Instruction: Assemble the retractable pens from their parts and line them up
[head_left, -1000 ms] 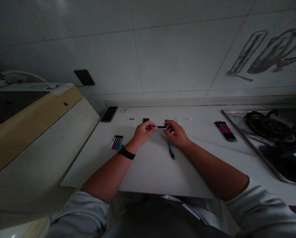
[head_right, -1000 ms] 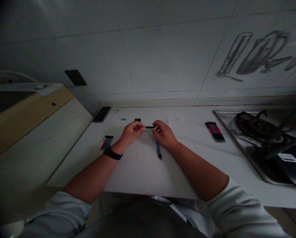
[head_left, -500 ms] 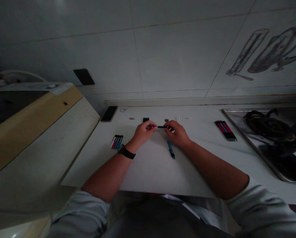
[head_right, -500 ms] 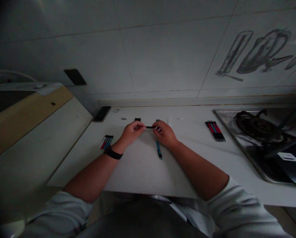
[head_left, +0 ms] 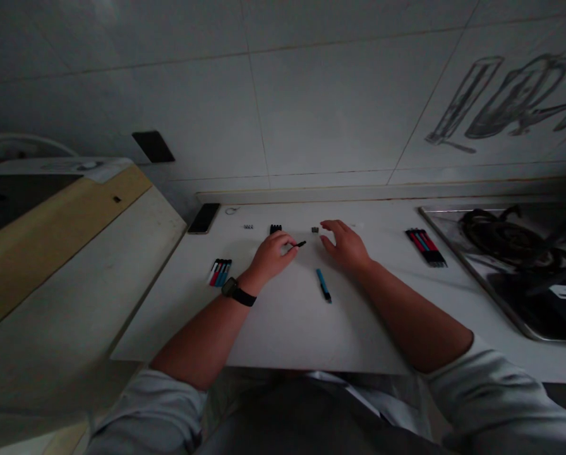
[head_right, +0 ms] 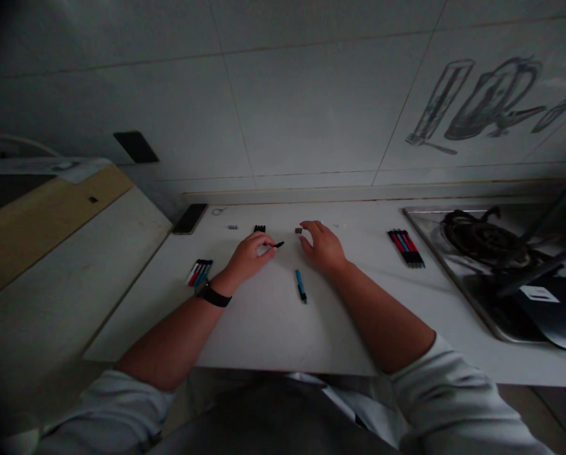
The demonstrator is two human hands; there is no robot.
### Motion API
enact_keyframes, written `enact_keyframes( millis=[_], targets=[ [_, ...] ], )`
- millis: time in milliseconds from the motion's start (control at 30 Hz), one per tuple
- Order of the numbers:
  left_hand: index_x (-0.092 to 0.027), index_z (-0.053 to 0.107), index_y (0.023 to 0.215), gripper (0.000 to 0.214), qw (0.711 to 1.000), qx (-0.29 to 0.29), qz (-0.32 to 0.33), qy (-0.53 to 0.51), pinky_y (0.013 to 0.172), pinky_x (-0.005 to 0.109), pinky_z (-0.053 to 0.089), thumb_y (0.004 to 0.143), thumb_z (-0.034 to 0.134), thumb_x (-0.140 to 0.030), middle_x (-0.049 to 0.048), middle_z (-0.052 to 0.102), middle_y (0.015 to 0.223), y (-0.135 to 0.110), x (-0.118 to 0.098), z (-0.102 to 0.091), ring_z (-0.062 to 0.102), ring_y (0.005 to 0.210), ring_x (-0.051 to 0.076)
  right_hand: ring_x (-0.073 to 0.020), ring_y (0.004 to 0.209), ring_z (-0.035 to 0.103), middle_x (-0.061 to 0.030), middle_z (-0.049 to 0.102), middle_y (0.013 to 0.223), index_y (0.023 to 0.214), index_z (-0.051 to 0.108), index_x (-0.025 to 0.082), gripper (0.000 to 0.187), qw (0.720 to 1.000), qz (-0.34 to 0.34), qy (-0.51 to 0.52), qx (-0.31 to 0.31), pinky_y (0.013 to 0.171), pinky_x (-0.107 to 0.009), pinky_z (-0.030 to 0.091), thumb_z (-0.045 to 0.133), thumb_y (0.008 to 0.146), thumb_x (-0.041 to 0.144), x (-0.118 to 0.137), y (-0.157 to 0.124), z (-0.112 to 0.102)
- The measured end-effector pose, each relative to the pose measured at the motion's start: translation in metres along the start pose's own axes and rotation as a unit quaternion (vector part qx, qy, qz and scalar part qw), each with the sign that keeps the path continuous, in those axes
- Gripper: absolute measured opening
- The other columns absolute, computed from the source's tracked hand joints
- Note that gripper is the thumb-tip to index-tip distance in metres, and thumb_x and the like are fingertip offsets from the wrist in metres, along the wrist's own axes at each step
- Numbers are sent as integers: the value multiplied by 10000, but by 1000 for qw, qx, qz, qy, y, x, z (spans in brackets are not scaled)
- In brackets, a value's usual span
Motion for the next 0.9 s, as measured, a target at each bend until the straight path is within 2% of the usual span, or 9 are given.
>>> enact_keyframes(
  millis=[167,267,367,467,667,800,900],
  targets=[
    [-202,692,950,17,1000,8,-4,7,922,361,537,933,694,-205,46,690,1016,-1,1,2,666,985,199,-328,1269,580,-174,632,1378,1393,656,190,430,987,60,-125,75,1127,-505,437,535,996,306,-27,5,11],
    [-202,692,955,20,1000,13,-2,9,934,364,536,936,694,-207,45,691,1019,-1,0,4,666,992,199,-353,1381,496,-155,560,1497,1476,611,266,469,977,77,-165,107,1181,-591,343,502,1025,334,-28,3,21],
    [-203,692,946,11,1000,19,-3,10,932,363,536,936,694,-207,43,692,1011,-1,1,5,666,992,200,-359,1436,443,-138,524,1543,1465,624,331,448,969,100,-186,132,1189,-651,285,462,1046,331,-27,2,26],
    [-203,691,939,8,1000,24,-2,10,927,364,535,942,688,-210,41,691,1008,-1,1,6,666,987,199,-344,1426,455,-114,535,1536,1361,705,341,392,968,107,-179,136,1199,-632,270,478,1041,323,-27,2,24],
    [-206,693,947,9,1000,28,-5,11,938,368,535,942,685,-206,40,694,1013,-1,0,5,666,991,198,-323,1360,504,-86,603,1463,1291,744,317,375,974,106,-161,114,1197,-575,280,538,989,235,-31,3,19],
    [-208,692,955,18,999,31,-8,17,944,368,534,946,679,-216,39,694,1019,-1,1,5,663,1000,197,-312,1266,563,-78,678,1335,1087,804,283,259,976,108,-159,105,1186,-554,284,576,971,243,-32,4,19],
    [-204,695,956,26,999,34,-9,17,947,368,532,945,676,-219,44,694,1024,-1,2,5,662,1006,199,-298,1195,597,-88,711,1250,1030,792,242,219,979,84,-156,105,1170,-519,309,585,960,230,-27,6,17]
  ],
)
Point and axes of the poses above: each hand's wrist, its own y-axis towards the middle knuckle, its own z-axis out of the palm, x = y × z, the point moved 5 cm from there along y, towards the middle knuckle
